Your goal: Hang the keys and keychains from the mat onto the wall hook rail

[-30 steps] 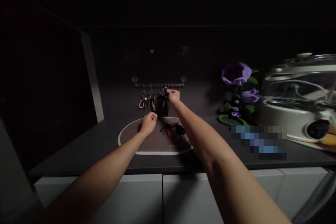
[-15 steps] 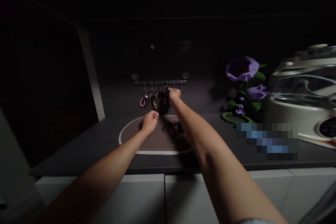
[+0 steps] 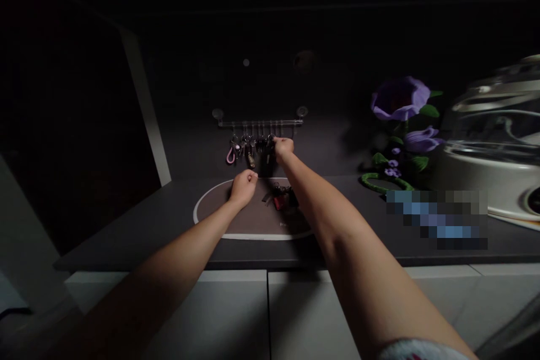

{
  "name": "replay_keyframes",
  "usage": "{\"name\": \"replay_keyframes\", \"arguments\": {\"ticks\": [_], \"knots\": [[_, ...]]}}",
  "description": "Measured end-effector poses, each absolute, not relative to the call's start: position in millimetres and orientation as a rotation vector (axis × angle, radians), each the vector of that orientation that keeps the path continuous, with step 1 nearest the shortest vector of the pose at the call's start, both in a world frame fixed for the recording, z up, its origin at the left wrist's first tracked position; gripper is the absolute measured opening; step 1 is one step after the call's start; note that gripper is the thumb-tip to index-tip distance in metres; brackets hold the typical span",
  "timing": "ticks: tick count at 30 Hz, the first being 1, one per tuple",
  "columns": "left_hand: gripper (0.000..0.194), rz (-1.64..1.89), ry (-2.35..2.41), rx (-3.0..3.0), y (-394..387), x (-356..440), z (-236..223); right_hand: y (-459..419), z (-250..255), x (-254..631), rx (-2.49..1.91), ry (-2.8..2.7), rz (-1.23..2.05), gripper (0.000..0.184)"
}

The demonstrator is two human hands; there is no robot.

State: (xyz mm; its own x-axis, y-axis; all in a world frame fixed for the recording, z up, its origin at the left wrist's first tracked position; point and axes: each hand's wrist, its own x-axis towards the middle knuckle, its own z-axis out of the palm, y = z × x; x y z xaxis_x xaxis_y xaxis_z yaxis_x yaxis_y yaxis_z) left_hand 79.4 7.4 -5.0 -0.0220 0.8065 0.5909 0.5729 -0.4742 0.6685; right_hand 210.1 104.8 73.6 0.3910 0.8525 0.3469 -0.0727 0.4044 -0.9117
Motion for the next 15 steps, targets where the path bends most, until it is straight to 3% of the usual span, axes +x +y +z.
{"name": "replay_keyframes", "arguments": {"ticks": [15], "knots": [[0.018,1.486,1.409,2.034,8.8,80.1,-7.1,85.7,76.4,213.6,-1.005,-1.046,0.79,0.003]]}}
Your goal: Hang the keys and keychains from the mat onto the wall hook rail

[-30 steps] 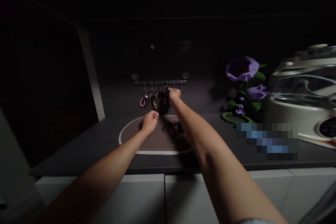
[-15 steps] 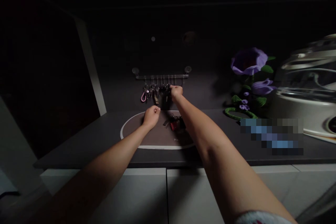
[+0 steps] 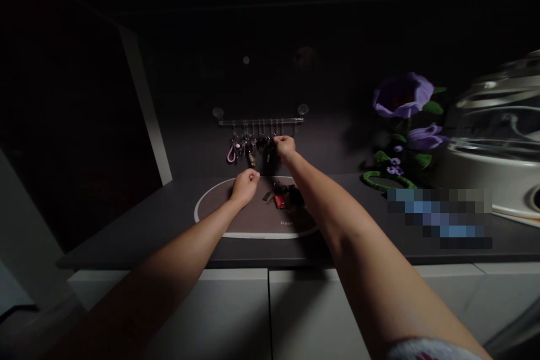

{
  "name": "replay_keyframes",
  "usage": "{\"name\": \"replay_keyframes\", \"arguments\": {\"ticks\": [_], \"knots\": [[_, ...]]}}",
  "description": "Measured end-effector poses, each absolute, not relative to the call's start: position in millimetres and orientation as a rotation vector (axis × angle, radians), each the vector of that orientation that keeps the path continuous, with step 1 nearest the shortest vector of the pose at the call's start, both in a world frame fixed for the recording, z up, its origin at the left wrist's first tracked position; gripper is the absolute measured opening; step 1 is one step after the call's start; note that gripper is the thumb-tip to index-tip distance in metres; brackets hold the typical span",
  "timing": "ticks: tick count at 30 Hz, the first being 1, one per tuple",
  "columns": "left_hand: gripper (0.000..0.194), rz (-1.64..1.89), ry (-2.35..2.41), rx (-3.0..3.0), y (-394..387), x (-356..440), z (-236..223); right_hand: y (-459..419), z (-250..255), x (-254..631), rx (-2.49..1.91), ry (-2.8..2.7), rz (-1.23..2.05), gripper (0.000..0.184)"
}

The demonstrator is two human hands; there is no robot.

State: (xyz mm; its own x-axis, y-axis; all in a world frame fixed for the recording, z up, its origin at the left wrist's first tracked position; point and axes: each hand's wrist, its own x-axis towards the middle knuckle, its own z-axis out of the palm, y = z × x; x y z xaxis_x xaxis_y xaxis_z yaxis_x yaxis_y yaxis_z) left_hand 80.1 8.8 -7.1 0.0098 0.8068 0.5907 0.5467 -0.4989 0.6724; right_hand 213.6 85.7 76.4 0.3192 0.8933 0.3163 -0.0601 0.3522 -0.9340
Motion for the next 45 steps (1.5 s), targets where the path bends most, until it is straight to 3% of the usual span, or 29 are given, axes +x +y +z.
{"name": "replay_keyframes", "arguments": {"ticks": [8,13,23,32,38,45], "knots": [[0.017,1.454,1.331,2.043,11.3,80.8,-10.8,75.7,79.2,215.5,-1.017,-1.105,0.818,0.014],[0.016,1.421,1.306,2.043,10.5,81.7,-10.4,73.0,78.0,218.3,-1.028,-1.144,0.824,0.009],[0.013,1.389,1.289,2.109,6.9,83.8,-14.1,58.6,69.6,223.5,-1.192,-1.209,0.599,0.022],[0.013,1.266,1.4,1.796,-1.7,94.5,-0.2,5.7,69.2,229.3,-1.055,-1.239,0.706,0.016],[0.016,1.15,1.502,1.94,-1.2,103.1,25.0,-14.3,54.9,247.3,-0.948,-1.275,0.741,0.017],[0.016,1.143,1.549,2.073,17.3,116.7,9.9,-7.2,29.0,272.4,-0.992,-1.439,0.53,0.021]]}}
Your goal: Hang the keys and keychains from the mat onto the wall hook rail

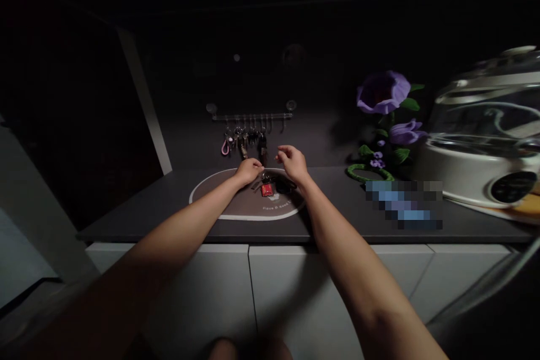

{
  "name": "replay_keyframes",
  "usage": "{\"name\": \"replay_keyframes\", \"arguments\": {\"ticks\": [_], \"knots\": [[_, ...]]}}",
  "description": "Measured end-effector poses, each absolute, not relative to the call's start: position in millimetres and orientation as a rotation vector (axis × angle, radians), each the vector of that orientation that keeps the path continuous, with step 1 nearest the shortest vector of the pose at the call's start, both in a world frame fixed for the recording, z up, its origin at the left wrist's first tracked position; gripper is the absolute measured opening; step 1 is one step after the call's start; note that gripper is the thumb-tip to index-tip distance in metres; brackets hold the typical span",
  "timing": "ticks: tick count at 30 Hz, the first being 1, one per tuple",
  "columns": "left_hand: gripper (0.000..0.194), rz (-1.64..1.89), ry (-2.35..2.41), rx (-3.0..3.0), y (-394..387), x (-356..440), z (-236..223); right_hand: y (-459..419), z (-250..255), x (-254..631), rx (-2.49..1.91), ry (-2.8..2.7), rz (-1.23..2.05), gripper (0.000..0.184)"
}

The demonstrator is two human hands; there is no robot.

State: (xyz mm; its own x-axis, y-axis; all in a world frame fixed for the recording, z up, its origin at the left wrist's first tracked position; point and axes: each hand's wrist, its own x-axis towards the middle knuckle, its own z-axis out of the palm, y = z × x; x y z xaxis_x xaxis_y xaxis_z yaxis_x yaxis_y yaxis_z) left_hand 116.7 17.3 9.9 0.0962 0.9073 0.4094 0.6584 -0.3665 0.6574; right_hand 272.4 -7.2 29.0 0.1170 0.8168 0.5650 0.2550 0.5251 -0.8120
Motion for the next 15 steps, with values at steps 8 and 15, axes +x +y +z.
{"name": "replay_keyframes", "arguments": {"ticks": [8,15], "knots": [[0.019,1.022,1.574,2.197,23.8,116.1,-11.0,-15.3,27.7,270.5,-1.279,-1.82,-0.022,0.023],[0.011,1.083,1.48,2.13,25.1,112.3,-15.2,-17.6,26.3,266.6,-1.355,-1.9,-0.125,0.026]]}}
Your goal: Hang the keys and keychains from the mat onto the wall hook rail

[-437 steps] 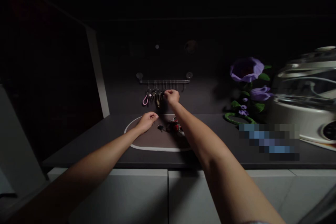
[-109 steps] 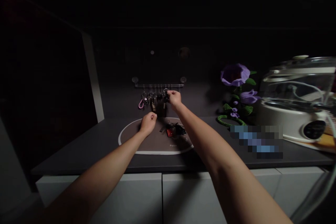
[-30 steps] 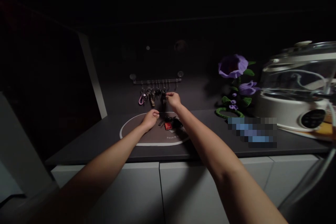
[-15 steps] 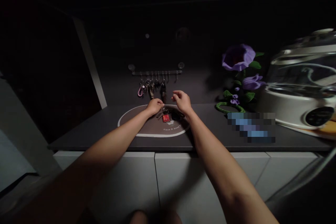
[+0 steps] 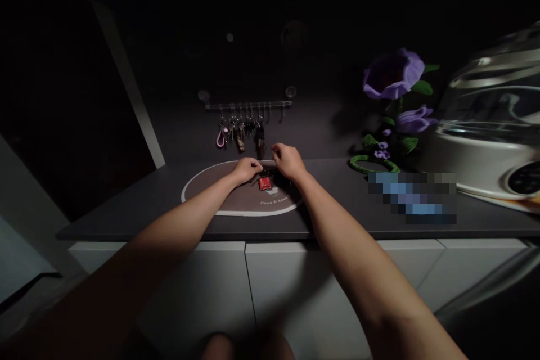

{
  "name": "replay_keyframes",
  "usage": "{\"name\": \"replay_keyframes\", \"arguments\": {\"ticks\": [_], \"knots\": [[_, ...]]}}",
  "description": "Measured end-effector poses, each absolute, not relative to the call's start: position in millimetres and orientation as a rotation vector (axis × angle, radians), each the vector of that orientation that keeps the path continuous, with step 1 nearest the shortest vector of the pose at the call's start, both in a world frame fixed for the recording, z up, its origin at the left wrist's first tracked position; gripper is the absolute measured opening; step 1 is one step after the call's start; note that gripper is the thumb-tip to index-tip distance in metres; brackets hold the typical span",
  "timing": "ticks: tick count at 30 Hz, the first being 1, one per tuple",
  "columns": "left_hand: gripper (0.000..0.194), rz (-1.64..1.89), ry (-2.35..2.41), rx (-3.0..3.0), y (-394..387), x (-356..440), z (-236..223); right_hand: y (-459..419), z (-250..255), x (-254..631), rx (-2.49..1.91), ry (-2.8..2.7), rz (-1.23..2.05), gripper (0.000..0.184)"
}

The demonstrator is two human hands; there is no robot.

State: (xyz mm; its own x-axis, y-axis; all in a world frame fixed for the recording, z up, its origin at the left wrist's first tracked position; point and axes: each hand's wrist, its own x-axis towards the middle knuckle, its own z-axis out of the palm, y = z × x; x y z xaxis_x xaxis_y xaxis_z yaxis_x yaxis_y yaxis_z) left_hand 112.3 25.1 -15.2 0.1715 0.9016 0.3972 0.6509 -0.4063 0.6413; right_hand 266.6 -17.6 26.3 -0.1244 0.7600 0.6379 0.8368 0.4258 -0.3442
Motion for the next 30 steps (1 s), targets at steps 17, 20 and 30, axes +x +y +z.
{"name": "replay_keyframes", "arguments": {"ticks": [17,20,30], "knots": [[0.011,1.258,1.075,1.415,8.3,106.5,15.2,-18.1,23.7,263.4,-1.337,-1.948,-0.091,0.028],[0.01,1.27,0.991,1.323,5.0,104.0,21.3,-19.5,24.2,262.1,-1.309,-1.956,-0.111,0.026],[0.01,1.306,0.839,1.149,0.4,99.3,31.2,-27.5,27.9,257.0,-1.131,-2.022,-0.133,0.015]]}}
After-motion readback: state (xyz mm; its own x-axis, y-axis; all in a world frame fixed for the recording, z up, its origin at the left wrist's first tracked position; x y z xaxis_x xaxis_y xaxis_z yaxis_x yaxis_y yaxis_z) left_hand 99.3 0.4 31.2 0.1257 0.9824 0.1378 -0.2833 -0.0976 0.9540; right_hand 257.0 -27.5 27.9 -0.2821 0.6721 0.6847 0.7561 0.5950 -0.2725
